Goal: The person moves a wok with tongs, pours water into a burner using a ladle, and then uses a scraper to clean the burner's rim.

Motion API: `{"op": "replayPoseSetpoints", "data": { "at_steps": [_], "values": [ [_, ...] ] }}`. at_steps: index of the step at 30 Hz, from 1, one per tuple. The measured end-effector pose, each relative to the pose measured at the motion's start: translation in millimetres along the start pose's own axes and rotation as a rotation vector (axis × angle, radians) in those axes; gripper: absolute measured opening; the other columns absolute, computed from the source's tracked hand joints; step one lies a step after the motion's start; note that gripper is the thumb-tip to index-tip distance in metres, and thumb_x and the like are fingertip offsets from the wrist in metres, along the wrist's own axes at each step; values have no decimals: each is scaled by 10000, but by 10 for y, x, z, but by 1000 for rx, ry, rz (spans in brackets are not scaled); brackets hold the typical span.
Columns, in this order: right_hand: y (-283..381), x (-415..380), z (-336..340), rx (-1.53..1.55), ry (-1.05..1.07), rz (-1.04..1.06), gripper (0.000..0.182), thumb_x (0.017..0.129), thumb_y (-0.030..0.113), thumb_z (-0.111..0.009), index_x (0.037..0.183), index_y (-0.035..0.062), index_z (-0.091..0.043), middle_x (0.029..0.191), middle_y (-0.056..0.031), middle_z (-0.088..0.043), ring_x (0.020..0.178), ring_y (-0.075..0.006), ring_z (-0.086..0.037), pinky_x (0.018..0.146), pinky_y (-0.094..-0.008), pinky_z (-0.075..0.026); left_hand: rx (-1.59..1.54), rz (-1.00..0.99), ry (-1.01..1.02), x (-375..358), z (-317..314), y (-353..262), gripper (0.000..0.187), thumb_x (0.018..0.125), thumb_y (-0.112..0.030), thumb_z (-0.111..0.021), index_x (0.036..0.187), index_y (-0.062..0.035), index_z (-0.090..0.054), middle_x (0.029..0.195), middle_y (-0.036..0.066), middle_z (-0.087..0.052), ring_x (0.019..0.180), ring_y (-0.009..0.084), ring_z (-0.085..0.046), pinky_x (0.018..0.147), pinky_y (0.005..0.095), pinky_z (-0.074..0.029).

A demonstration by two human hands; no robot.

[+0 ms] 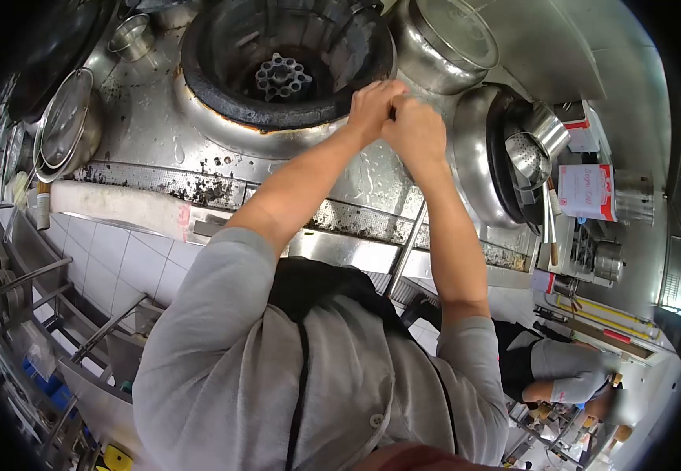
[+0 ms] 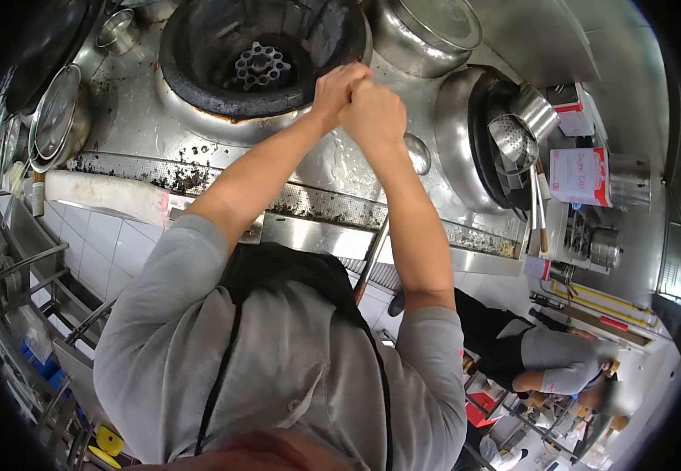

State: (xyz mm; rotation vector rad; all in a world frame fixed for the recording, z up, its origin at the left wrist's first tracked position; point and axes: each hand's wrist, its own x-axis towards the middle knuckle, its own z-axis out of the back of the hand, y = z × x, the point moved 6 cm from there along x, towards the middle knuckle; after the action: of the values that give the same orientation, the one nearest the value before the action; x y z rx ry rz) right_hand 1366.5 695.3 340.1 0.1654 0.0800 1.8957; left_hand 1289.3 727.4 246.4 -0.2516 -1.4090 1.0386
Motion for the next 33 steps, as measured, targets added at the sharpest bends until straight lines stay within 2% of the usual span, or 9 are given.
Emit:
{"op": "replayPoseSetpoints", "data": {
  "at_steps": [4, 7, 10, 14, 18, 22, 26, 27, 33],
  "values": [
    [90, 121, -144, -38, -31, 20, 216, 780, 125, -656, 956, 49, -755, 873, -249, -731, 838, -438, -719, 786, -513, -573, 0, 20, -24, -205, -34, 177, 209, 843, -193, -705, 1035, -131, -653, 954, 78, -726, 899, 340, -695, 775, 419, -553],
    [92, 145, -101, -19, -20, 21, 214, 780, 124, -655, 953, 49, -755, 871, -245, -733, 834, -437, -721, 779, -522, -572, -11, -15, -47, 61, 51, 138, 215, 840, -210, -709, 1034, -137, -651, 945, 71, -726, 904, 332, -698, 772, 420, -551],
    [150, 41, -104, -67, -27, 57, 181, 788, 113, -650, 926, 32, -734, 847, -247, -730, 803, -442, -726, 740, -523, -581, -62, 4, -61, -61, 103, 60, 194, 806, -152, -685, 995, -144, -641, 986, 74, -722, 941, 352, -681, 784, 454, -546],
    [15, 170, -268, 29, -61, 27, 193, 789, 116, -656, 945, 38, -738, 866, -242, -739, 821, -436, -732, 752, -517, -585, 68, 36, 115, 71, 75, 217, 224, 805, -147, -686, 1018, -139, -618, 1010, 73, -715, 973, 342, -675, 800, 447, -550],
    [102, 138, -48, -4, -6, 8, 207, 780, 118, -669, 960, 45, -741, 893, -245, -740, 871, -433, -731, 801, -513, -580, -65, -48, -24, 52, 143, 25, 218, 780, -157, -706, 977, -129, -618, 961, 83, -697, 965, 356, -667, 783, 470, -541],
    [-75, 69, -206, 59, 21, -55, 226, 774, 122, -677, 975, 45, -744, 906, -252, -737, 893, -437, -727, 825, -513, -578, 74, 7, 157, 100, -37, 196, 254, 748, -126, -721, 982, -133, -622, 958, 101, -698, 943, 370, -669, 783, 474, -537],
    [-138, 136, 1, 60, 11, -56, 235, 766, 119, -672, 975, 45, -751, 911, -253, -738, 895, -441, -725, 835, -517, -575, -2, -100, 66, 109, -96, 76, 235, 759, -141, -719, 960, -138, -597, 957, 102, -697, 930, 367, -667, 774, 478, -534],
    [-148, 164, 30, 73, -17, -55, 229, 765, 118, -671, 968, 46, -751, 908, -254, -737, 886, -443, -724, 829, -519, -576, 16, -29, 143, 93, -88, 11, 239, 759, -150, -725, 961, -136, -599, 946, 103, -699, 924, 355, -671, 769, 473, -531],
    [-463, -14, -70, 160, -105, -85, 229, 746, 131, -687, 952, 49, -746, 864, -268, -726, 839, -468, -718, 789, -526, -584, 131, -137, 214, 117, -247, -174, 235, 735, -133, -726, 932, -119, -601, 908, 84, -696, 888, 332, -665, 778, 443, -538]
  ]
}}
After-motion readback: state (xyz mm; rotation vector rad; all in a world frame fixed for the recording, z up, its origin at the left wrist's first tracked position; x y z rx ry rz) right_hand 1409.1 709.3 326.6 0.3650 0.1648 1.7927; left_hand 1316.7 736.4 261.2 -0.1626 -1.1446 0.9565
